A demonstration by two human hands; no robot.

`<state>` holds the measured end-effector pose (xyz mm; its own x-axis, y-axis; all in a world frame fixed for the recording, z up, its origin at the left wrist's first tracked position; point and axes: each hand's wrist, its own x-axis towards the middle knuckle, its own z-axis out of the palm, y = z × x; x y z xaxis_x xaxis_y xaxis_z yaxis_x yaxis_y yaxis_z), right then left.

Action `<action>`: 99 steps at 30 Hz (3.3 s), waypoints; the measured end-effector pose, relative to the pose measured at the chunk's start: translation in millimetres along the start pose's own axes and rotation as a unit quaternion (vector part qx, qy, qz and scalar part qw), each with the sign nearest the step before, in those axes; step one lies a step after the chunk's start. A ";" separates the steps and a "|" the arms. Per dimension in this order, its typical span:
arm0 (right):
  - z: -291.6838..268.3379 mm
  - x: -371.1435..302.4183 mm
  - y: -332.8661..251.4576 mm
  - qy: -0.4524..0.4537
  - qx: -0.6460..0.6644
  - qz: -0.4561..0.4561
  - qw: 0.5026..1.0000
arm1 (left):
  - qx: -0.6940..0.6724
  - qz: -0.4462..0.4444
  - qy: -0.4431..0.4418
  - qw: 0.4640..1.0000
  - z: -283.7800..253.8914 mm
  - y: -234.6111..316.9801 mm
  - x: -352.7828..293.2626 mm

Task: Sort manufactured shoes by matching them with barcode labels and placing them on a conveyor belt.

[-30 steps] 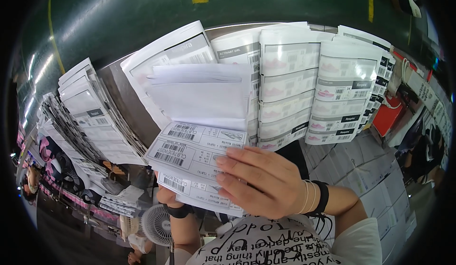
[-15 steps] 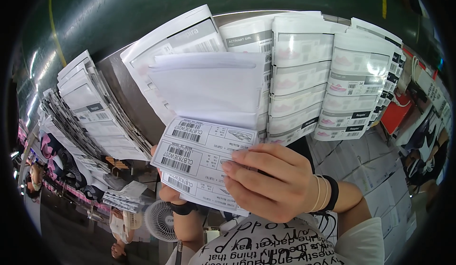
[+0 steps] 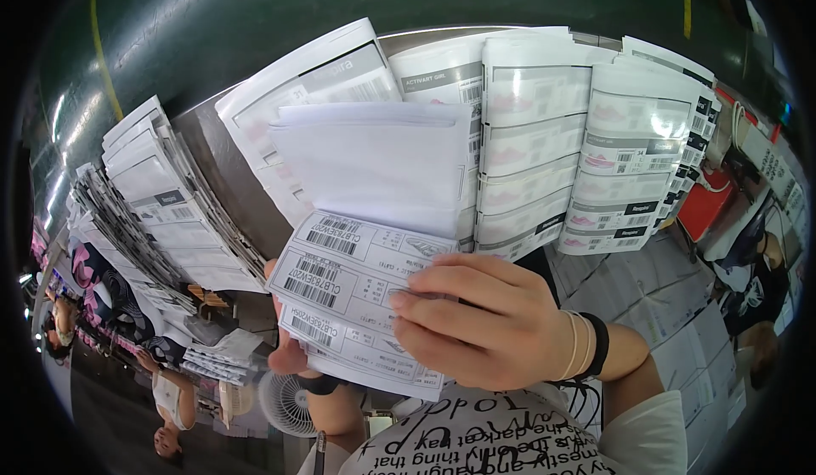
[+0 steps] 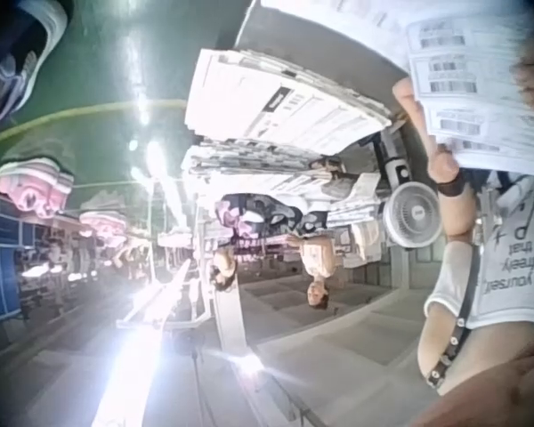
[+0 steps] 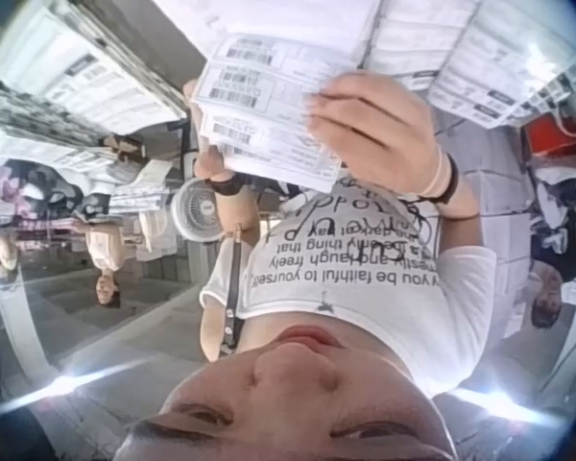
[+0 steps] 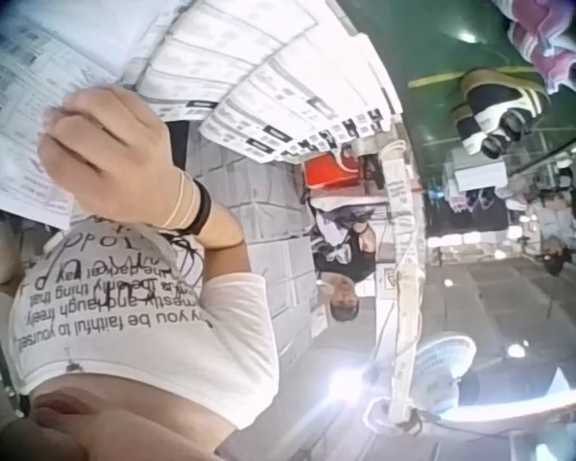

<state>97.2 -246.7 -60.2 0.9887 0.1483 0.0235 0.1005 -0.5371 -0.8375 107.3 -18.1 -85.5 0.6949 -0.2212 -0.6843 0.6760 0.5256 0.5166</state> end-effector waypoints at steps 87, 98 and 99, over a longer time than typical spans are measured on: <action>-26.2 37.8 52.7 -0.188 0.239 0.410 0.860 | 0.594 0.059 -0.216 0.773 42.1 31.3 33.3; -21.6 67.3 31.1 -0.063 0.113 0.229 0.965 | 0.434 0.112 -0.037 0.893 64.4 33.7 23.8; -16.1 74.6 30.8 -0.051 0.113 0.215 0.969 | 0.301 0.085 0.025 0.949 72.5 34.7 24.4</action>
<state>175.9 -265.6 -75.5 0.9160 0.0394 -0.3993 -0.3571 -0.3735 -0.8561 165.5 -64.8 -47.0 0.8039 -0.1275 -0.5809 0.5837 -0.0186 0.8118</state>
